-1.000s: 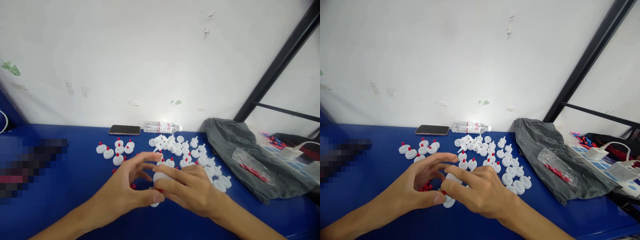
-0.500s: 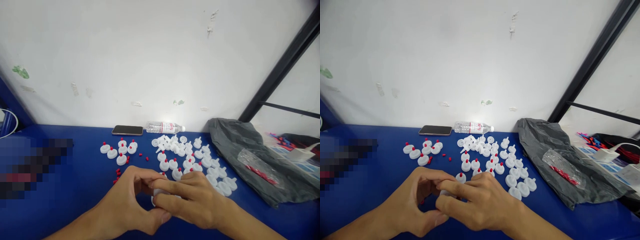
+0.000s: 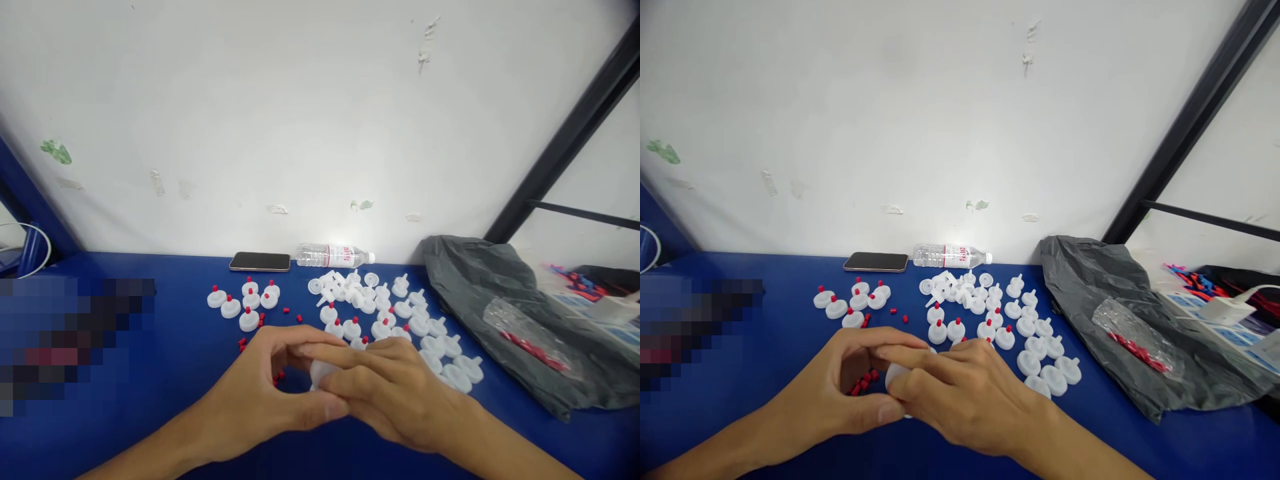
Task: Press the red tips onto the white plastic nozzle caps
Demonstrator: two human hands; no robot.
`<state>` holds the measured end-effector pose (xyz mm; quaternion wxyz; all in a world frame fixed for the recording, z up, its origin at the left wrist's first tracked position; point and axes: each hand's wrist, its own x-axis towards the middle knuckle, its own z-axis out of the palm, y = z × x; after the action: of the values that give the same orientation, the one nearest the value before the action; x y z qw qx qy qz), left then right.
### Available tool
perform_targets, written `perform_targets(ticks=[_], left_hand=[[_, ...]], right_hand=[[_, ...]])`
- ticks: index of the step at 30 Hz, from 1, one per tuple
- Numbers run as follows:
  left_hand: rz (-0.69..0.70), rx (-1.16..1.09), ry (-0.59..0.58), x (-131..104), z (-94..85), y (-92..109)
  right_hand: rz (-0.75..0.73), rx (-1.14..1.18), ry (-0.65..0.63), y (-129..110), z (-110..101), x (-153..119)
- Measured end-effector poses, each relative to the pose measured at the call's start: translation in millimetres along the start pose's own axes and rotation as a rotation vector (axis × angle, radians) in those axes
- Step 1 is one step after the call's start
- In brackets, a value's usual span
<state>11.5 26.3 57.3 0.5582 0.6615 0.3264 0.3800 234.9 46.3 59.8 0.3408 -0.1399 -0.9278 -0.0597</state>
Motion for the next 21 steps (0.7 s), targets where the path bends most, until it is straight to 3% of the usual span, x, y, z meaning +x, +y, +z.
perform_targets(ticks=[2, 4, 7, 9, 15, 21], left_hand=[[0.05, 0.037, 0.045, 0.5, -5.9, -1.4], [0.144, 0.239, 0.164, 2.4, -14.4, -3.4], [0.4, 0.917, 0.39, 7.7, -31.1, -10.6], [0.515, 1.225, 0.422, 12.0, -42.5, -18.3], [0.44, 1.35, 0.355, 19.5, -63.4, -39.9], [0.387, 1.368, 0.269, 19.1, -65.9, -42.3]], right_hand=[[0.014, 0.027, 0.069, 3.3, -3.1, 1.8], [0.067, 0.006, 0.155, 8.9, -6.7, 3.0], [0.224, -0.059, 0.237, 21.8, -10.7, 2.1], [0.338, -0.077, 0.229, 32.4, -11.6, -0.5], [0.64, -0.17, -0.004, 59.0, -8.0, -10.4], [0.733, -0.227, -0.145, 68.3, -2.3, -14.4]])
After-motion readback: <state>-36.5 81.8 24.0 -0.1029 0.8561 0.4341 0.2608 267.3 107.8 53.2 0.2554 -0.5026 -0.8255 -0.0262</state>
